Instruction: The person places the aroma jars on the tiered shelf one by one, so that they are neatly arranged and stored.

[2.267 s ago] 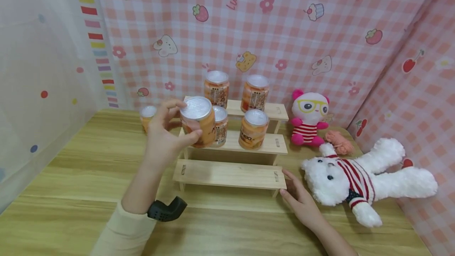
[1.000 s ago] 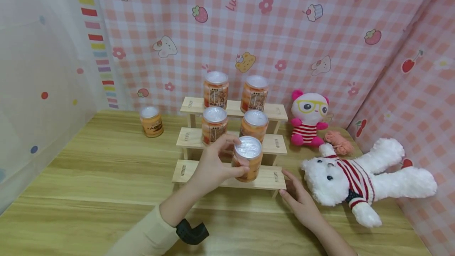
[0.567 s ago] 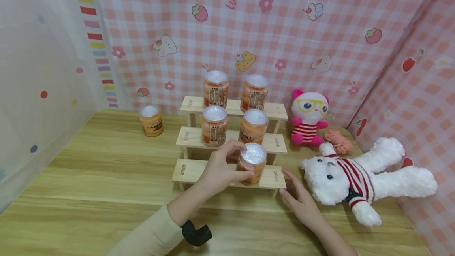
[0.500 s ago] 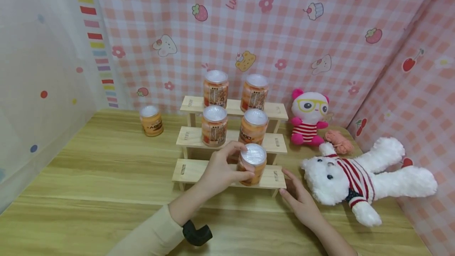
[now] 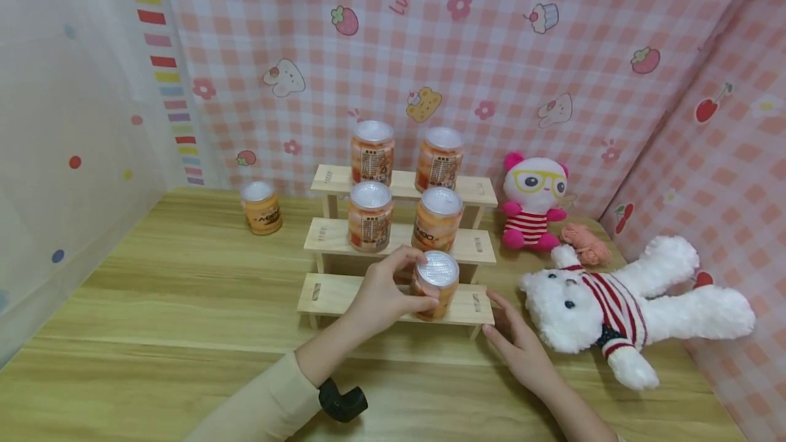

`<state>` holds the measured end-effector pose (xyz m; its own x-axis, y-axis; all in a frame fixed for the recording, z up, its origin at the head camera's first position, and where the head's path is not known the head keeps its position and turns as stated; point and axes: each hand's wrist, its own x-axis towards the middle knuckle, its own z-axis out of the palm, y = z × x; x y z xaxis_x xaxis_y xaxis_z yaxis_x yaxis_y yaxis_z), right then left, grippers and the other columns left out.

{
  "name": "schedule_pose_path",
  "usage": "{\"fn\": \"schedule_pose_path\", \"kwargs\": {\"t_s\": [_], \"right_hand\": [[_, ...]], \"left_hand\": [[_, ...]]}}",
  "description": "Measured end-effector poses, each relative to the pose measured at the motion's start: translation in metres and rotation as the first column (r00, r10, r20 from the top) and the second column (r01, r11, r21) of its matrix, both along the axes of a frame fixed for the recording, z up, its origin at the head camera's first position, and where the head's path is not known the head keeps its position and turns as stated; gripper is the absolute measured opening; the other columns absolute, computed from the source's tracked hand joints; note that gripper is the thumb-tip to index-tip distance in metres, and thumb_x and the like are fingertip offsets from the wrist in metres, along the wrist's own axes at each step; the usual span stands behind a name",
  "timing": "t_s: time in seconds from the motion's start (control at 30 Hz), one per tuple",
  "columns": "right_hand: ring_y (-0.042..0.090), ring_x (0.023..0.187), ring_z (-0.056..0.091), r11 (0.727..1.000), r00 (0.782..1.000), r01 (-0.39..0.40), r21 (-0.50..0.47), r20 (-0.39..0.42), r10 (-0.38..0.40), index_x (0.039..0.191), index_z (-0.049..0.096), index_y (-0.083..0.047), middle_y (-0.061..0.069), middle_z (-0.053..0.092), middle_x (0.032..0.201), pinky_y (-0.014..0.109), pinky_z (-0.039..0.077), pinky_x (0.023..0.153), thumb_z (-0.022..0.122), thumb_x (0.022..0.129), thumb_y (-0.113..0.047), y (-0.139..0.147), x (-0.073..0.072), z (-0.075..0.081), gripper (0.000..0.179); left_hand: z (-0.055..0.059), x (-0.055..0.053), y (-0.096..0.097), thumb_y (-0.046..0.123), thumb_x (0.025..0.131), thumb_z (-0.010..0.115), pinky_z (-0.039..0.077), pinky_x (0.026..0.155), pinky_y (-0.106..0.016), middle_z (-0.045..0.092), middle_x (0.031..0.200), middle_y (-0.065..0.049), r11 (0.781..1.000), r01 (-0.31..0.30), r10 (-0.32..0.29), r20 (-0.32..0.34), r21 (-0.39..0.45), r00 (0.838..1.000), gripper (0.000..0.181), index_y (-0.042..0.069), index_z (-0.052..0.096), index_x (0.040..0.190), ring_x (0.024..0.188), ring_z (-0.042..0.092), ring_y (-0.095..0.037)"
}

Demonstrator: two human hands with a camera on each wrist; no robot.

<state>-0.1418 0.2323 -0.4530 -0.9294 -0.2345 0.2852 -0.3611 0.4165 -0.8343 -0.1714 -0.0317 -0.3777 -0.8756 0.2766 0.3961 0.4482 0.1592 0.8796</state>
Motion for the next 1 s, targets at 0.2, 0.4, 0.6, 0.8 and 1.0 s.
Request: {"fn": "schedule_pose_path", "kwargs": {"t_s": [0.2,0.4,0.6,0.8,1.0], "right_hand": [[0.023,0.105,0.058,1.0,1.0,0.004,0.008,0.004,-0.004,0.146,0.036,-0.008,0.014,0.062,0.115,0.027,0.046,0.089,0.057,0.096,-0.005,-0.001,0.0,0.0,0.055],[0.024,0.106,0.058,1.0,1.0,0.008,0.012,0.008,-0.008,0.146,0.036,-0.008,0.016,0.062,0.116,0.027,0.046,0.089,0.057,0.096,-0.005,-0.001,0.0,0.001,0.054],[0.022,0.106,0.058,1.0,1.0,0.009,0.01,0.011,-0.009,0.146,0.036,-0.008,0.015,0.062,0.116,0.026,0.046,0.089,0.057,0.096,-0.005,0.0,0.0,0.001,0.054],[0.022,0.105,0.058,1.0,1.0,0.012,0.014,0.006,-0.012,0.146,0.037,-0.008,0.014,0.062,0.116,0.028,0.046,0.089,0.057,0.096,-0.004,-0.001,0.001,0.001,0.054],[0.021,0.105,0.058,1.0,1.0,0.008,0.008,0.008,-0.008,0.145,0.036,-0.007,0.015,0.062,0.115,0.026,0.046,0.088,0.057,0.096,-0.004,-0.001,0.001,0.002,0.054]], "left_hand": [[-0.002,0.0,0.0,0.008,0.067,0.088,0.053,0.076,-0.029,0.067,0.107,-0.005,1.0,-0.006,0.005,-0.032,-0.02,0.999,0.05,0.011,0.058,0.107,0.088,0.064,-0.014],[-0.003,-0.002,0.0,0.007,0.067,0.088,0.053,0.077,-0.032,0.065,0.109,-0.003,0.999,0.001,-0.003,-0.037,-0.042,0.999,0.051,0.011,0.057,0.108,0.09,0.063,-0.014],[0.0,-0.002,-0.002,0.008,0.069,0.087,0.052,0.08,-0.032,0.06,0.111,-0.003,0.996,0.02,-0.023,-0.032,-0.091,0.999,0.053,0.011,0.055,0.11,0.097,0.059,-0.015],[0.005,-0.004,-0.005,0.01,0.066,0.089,0.051,0.084,-0.031,0.054,0.113,-0.002,0.997,0.012,-0.016,-0.045,-0.073,0.999,0.06,0.01,0.055,0.116,0.102,0.058,-0.015],[0.023,0.0,-0.015,0.014,0.066,0.09,0.05,0.086,-0.036,0.057,0.119,-0.006,1.0,0.008,-0.008,-0.062,0.001,0.998,0.067,0.009,0.055,0.123,0.105,0.059,-0.02]]}}
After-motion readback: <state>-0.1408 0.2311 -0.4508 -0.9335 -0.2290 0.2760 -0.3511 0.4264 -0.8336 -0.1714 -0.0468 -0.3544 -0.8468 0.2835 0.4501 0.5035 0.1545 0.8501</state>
